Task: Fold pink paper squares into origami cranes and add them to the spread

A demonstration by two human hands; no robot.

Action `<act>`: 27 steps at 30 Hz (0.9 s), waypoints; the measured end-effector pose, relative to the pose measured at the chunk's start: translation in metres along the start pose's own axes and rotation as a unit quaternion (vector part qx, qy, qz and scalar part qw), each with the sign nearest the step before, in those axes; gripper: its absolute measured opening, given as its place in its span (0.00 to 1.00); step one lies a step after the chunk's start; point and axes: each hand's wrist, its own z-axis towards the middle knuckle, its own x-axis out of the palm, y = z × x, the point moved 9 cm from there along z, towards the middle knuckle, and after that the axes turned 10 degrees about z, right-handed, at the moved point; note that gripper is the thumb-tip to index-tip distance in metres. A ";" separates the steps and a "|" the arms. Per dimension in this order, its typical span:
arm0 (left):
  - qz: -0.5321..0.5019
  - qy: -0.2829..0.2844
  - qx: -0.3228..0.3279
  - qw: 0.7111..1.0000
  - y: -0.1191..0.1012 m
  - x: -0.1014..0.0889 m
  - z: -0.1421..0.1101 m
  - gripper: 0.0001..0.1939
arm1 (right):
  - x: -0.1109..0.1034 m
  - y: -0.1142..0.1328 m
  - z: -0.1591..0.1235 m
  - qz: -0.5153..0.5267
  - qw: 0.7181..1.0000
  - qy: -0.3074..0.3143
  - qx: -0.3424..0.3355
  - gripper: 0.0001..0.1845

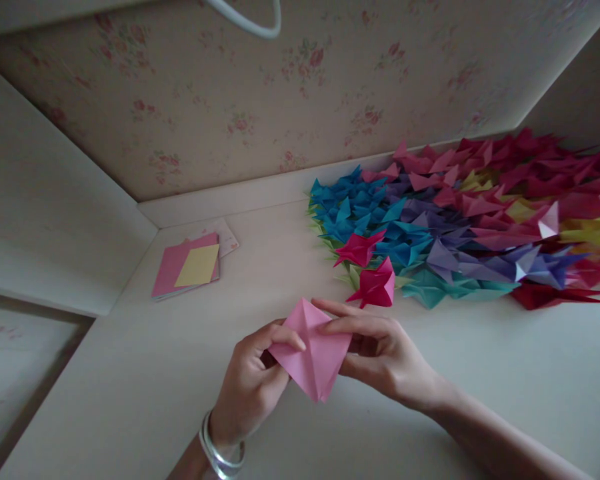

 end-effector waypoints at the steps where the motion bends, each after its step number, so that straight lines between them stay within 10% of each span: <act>1: -0.001 0.005 0.000 1.000 -0.001 0.001 0.001 0.16 | 0.002 -0.003 0.001 0.032 0.999 0.009 0.015 0.14; 9: 0.024 0.035 0.064 0.997 -0.014 0.007 -0.001 0.26 | 0.003 -0.006 0.002 0.069 0.997 0.006 0.030 0.12; 27: -0.003 0.037 0.074 0.997 -0.013 0.005 0.000 0.10 | 0.009 0.009 0.000 0.015 0.999 0.047 0.003 0.07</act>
